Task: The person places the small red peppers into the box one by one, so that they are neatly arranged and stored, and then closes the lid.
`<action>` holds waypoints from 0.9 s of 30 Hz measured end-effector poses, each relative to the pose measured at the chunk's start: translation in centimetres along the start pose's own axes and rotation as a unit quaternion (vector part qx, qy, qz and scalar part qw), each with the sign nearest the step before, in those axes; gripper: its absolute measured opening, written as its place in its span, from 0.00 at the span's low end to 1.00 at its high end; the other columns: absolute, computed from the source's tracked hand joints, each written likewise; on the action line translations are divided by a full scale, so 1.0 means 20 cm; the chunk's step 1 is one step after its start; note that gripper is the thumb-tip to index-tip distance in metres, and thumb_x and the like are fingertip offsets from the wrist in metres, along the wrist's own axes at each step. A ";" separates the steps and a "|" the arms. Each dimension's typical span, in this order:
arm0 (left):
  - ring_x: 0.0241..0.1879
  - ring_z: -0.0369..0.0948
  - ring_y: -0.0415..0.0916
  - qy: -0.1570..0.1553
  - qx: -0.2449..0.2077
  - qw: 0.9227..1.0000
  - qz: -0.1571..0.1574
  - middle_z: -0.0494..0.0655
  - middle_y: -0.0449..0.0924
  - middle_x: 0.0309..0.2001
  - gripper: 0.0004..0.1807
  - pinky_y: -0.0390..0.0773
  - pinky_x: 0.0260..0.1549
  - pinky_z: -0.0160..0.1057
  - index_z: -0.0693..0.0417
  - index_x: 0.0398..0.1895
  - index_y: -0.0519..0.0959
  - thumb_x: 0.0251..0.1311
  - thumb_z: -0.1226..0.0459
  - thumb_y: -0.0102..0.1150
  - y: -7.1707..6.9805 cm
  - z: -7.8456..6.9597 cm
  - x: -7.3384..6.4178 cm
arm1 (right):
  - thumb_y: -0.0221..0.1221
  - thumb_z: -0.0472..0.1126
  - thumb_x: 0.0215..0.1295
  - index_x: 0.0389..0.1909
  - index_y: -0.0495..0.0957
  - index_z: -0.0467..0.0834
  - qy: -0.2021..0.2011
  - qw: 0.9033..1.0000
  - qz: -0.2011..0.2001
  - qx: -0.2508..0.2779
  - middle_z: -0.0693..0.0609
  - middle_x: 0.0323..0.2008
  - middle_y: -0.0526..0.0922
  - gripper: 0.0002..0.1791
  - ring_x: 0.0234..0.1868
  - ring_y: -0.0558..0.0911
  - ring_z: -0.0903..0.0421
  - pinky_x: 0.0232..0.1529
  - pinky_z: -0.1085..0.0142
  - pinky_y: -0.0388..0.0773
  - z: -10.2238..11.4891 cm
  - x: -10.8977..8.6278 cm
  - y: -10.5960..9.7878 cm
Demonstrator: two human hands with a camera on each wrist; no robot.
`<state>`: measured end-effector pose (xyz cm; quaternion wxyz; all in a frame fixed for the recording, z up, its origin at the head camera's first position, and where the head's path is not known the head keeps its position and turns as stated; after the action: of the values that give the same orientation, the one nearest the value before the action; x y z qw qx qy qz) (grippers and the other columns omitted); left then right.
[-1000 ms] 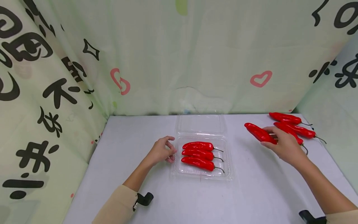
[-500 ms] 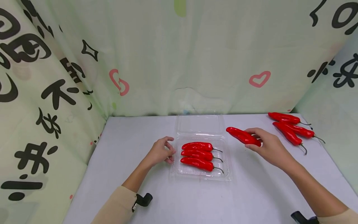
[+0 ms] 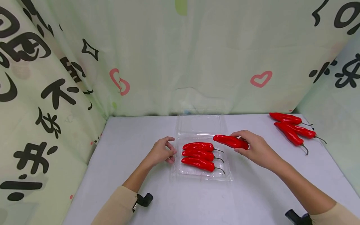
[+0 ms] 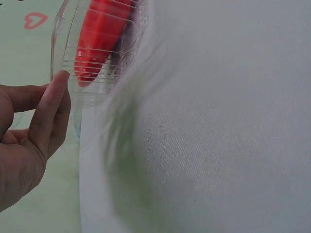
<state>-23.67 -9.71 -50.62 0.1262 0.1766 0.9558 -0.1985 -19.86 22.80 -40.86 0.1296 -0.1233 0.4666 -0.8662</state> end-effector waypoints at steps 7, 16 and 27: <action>0.22 0.43 0.84 -0.001 0.005 1.000 -0.002 0.54 0.79 0.41 0.32 0.88 0.25 0.39 0.60 0.72 0.67 0.65 0.71 0.66 0.00 -0.01 0.00 | 0.74 0.33 0.56 0.61 0.77 0.41 -0.018 1.000 0.021 0.012 0.42 0.53 0.83 0.30 0.47 0.83 0.48 0.42 0.59 0.90 0.05 0.02 0.05; 0.22 0.43 0.84 -0.001 0.009 1.000 -0.001 0.55 0.79 0.41 0.32 0.88 0.25 0.39 0.60 0.72 0.67 0.66 0.71 0.65 0.00 -0.01 0.00 | 0.75 0.38 0.58 0.62 0.77 0.41 -0.032 0.997 0.049 0.050 0.44 0.53 0.84 0.30 0.48 0.84 0.50 0.41 0.63 0.89 0.13 0.06 0.10; 0.22 0.45 0.85 0.018 -0.012 1.000 0.004 0.61 0.80 0.42 0.32 0.88 0.23 0.41 0.65 0.72 0.66 0.64 0.75 0.63 0.00 -0.02 -0.01 | 0.76 0.40 0.57 0.61 0.79 0.44 -0.047 0.994 0.074 0.068 0.50 0.51 0.85 0.30 0.47 0.84 0.54 0.44 0.66 0.87 0.21 0.11 0.19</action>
<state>-23.59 -9.53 -50.29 0.1121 0.1823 0.9595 -0.1831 -20.05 16.79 -41.62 0.2236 -0.1200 0.4079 -0.8770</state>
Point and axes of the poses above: each hand's wrist, its own x-axis towards the middle knuckle, its own y-axis out of the palm, z = x × y, the point moved 7 cm from there along x, towards the middle knuckle
